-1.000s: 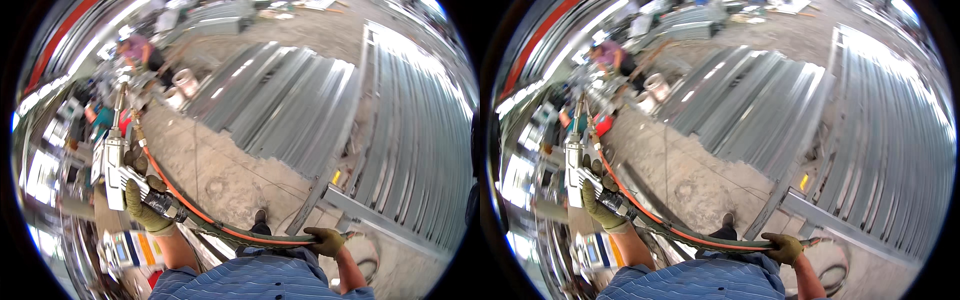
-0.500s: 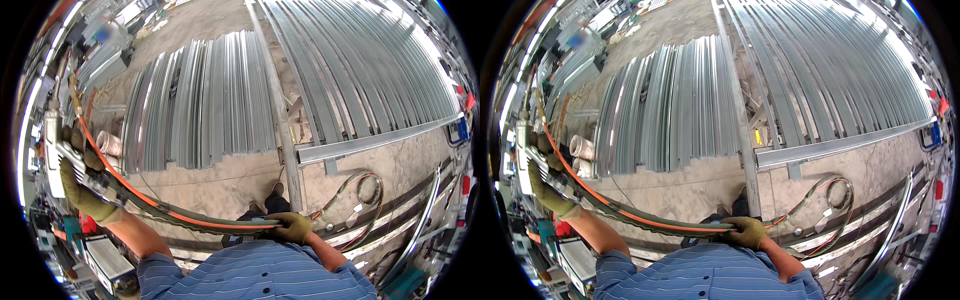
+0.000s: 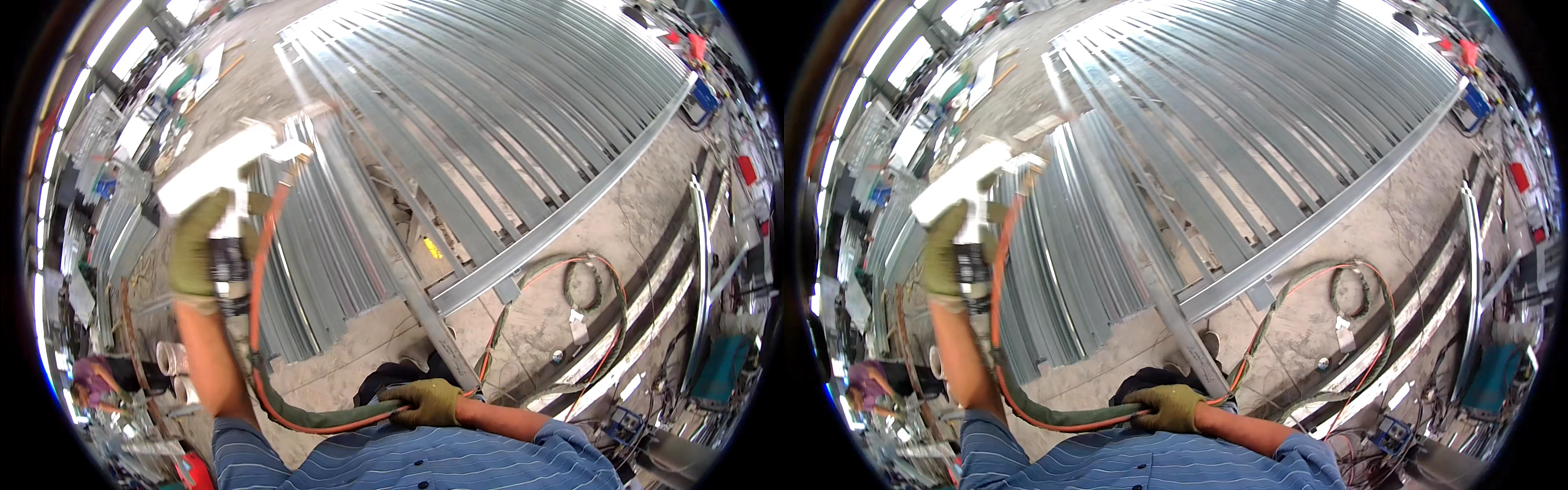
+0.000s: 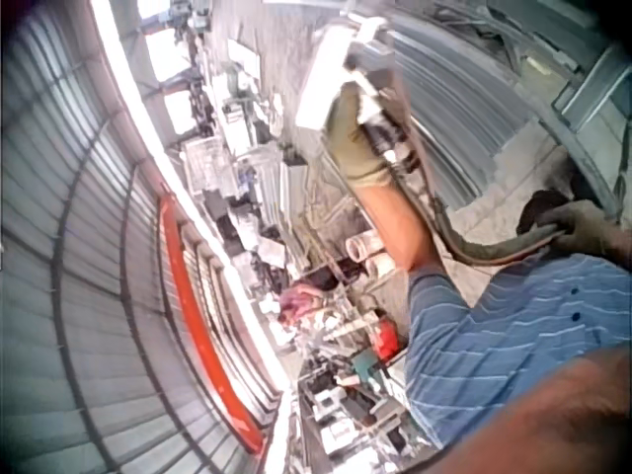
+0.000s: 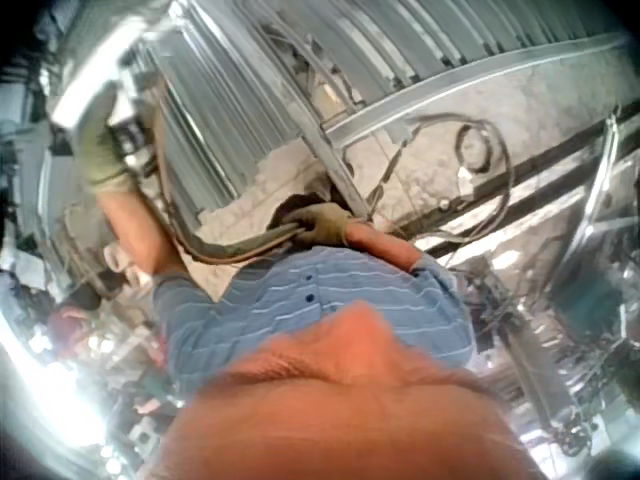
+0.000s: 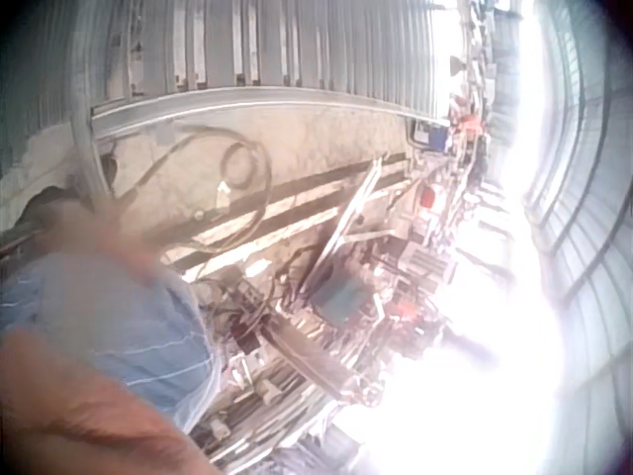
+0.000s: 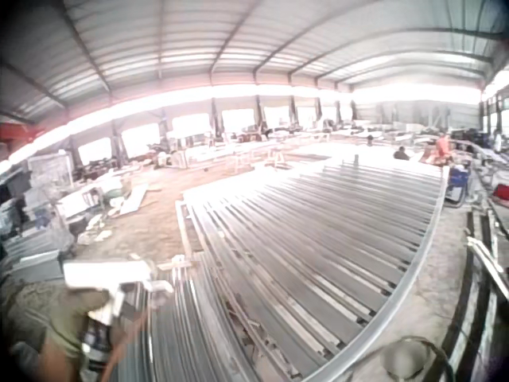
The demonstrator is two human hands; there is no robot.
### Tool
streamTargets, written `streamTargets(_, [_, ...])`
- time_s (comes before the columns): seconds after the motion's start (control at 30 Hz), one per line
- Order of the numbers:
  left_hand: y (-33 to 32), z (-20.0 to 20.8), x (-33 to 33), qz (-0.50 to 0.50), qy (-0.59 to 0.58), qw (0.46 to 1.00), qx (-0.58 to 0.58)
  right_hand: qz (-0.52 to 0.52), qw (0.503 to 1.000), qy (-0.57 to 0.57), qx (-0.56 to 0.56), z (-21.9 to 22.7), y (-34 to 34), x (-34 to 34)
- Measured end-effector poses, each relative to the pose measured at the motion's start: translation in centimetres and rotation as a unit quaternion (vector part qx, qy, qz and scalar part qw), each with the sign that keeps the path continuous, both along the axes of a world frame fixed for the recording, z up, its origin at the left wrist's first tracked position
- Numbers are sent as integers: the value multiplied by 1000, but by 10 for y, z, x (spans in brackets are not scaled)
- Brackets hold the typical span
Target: The person uses a handheld welding torch to join metal bars to a large, curved metal frame. They wear protective gloves and systematically weld along the seams where the bars meet the frame, producing bright sparks. The task is performed in a workshop environment with other equipment visible.
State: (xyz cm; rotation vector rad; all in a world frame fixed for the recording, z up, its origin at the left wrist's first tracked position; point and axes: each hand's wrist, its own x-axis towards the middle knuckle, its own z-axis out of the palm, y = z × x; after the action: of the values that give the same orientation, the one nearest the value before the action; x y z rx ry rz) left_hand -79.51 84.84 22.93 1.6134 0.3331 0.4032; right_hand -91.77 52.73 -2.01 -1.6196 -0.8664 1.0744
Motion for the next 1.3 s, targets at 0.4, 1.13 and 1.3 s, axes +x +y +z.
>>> streamTargets(0.4, [-105,-172,135,-442,267,842,-156,-189,978,-10,-92,-12,-12,-29])
streamTargets(1.13, [-119,-239,194,-564,258,763,-182,-261,934,82,-230,9,60,-4])
streamTargets(1.3, [-126,-236,197,-577,274,757,-136,-281,934,83,-203,-1,60,-9])
